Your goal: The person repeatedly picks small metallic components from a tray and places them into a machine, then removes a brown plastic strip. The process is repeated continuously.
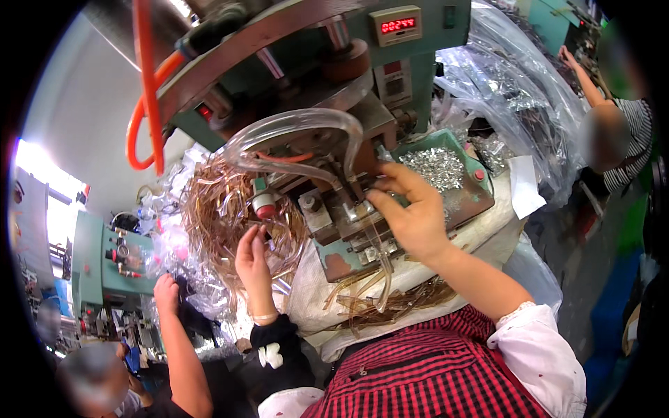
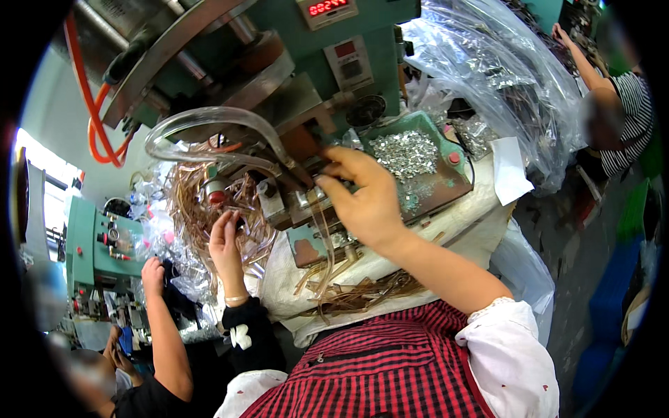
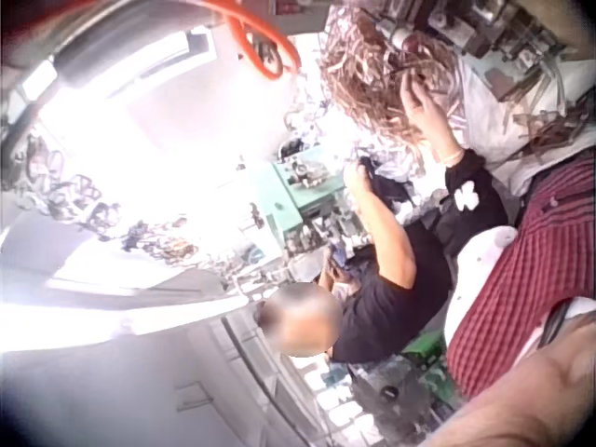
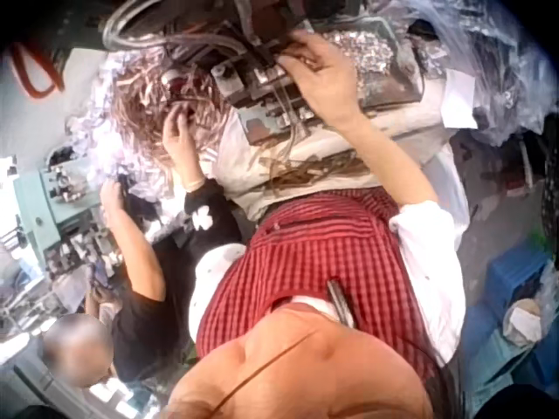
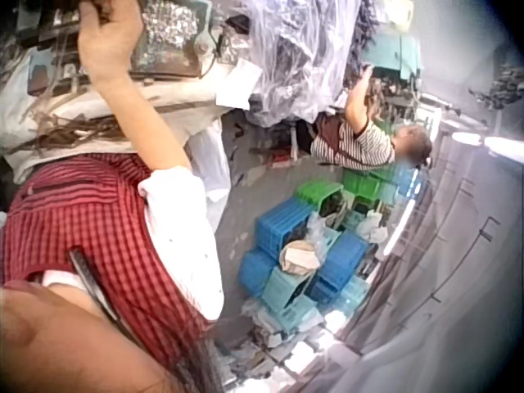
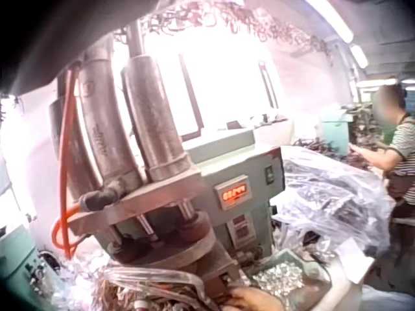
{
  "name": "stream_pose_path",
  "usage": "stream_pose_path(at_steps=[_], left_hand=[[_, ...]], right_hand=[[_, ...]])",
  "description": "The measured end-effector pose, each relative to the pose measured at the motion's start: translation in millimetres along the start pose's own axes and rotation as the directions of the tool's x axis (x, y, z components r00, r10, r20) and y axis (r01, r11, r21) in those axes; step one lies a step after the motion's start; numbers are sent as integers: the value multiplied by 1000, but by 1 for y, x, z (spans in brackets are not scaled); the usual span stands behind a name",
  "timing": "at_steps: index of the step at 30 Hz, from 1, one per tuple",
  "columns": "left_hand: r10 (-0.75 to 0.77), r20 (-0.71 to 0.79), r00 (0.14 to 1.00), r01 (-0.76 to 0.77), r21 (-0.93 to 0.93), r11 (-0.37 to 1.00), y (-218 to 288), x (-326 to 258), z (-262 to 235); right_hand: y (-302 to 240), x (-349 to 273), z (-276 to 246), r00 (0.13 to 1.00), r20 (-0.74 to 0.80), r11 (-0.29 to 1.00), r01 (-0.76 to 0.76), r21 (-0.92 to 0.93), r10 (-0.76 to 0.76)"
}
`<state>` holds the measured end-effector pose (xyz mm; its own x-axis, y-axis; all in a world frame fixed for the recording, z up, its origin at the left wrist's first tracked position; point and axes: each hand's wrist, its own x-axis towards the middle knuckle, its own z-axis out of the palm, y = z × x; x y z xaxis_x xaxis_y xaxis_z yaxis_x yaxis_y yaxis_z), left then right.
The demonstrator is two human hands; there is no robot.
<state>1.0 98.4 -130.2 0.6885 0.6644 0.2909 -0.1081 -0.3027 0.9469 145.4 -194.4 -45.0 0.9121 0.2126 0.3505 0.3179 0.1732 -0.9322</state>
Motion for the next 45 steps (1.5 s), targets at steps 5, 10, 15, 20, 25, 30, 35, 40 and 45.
stream_pose_path(at_steps=[5,10,15,20,25,30,35,40,45], left_hand=[[-120,-122,985,130,74,989,93,-30,37],[512,-180,840,-490,153,858,136,-35,72],[733,308,606,-795,196,574,164,-61,101],[795,431,426,-904,177,389,153,-47,141],[877,378,298,-954,152,258,132,-39,150],[839,398,370,-929,147,340,130,-39,122],[808,145,571,-817,187,545,106,-76,130],[688,-57,723,-680,120,724,83,-121,137],[590,-274,759,-548,219,807,76,-106,131]], right_hand=[[0,1,6,994,85,980,-90,179,76],[-25,-1,11,974,95,938,-224,265,206],[-53,-10,-7,956,271,993,-113,-23,115],[-11,31,-52,997,72,964,31,-263,-12],[67,26,-131,971,-226,873,-46,-485,-75],[46,-10,-113,984,143,700,25,-713,110],[88,-16,-129,972,234,436,216,-874,-12],[126,37,-175,890,391,482,242,-842,236],[110,47,-155,919,333,233,284,-930,210]])
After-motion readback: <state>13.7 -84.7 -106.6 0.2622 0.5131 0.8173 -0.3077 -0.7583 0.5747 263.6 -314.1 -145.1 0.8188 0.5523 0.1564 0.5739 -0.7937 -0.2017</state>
